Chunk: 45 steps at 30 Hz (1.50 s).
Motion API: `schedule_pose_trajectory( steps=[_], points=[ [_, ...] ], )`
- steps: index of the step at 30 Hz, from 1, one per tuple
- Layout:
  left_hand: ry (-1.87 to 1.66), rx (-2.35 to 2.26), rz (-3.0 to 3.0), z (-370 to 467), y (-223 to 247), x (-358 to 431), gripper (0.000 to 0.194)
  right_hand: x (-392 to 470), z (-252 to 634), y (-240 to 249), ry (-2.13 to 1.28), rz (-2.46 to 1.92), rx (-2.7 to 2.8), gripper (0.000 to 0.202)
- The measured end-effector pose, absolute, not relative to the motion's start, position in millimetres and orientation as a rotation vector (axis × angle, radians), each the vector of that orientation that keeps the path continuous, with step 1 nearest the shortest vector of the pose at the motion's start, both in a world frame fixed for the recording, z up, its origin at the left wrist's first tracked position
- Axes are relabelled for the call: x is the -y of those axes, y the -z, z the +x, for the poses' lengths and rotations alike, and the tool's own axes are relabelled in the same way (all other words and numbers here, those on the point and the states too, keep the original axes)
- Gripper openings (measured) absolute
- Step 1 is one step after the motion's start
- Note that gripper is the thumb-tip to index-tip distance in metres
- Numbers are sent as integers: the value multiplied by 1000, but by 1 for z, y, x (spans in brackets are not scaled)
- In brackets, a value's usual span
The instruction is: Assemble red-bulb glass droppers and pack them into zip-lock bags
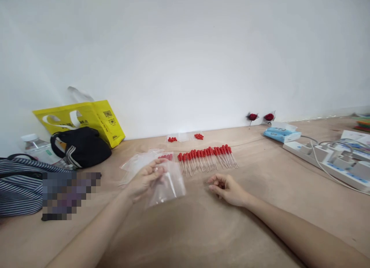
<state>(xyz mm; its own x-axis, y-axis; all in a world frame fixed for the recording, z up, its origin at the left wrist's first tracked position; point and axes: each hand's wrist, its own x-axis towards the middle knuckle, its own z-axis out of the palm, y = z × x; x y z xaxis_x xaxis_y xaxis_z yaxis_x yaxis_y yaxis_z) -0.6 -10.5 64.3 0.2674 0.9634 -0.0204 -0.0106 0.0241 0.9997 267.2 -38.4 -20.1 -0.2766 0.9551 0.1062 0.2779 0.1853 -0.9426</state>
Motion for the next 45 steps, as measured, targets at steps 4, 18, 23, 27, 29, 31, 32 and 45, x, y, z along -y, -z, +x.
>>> schedule_pose_trajectory(
  steps=[4,18,23,27,29,31,32,45],
  points=[
    [-721,-871,1331,41,-39,18,41,35,280,21,-1096,-1201,1653,24],
    [-74,-841,2674,32,-31,46,54,53,302,4,-698,-984,2164,25],
    [20,-838,2680,37,-24,47,60,57,295,1,-573,-741,2411,36],
    [10,-832,2671,36,-25,46,60,56,291,5,-595,-572,2471,46],
    [14,-825,2675,36,-26,46,61,57,290,5,-614,-530,2488,49],
    [16,-821,2682,36,-26,46,61,57,290,2,-616,-518,2528,51],
    [15,-821,2685,36,-26,46,61,57,289,1,-607,-522,2557,53],
    [-149,-919,2567,20,-22,37,53,50,297,-1,-423,-795,2692,69]
  ],
)
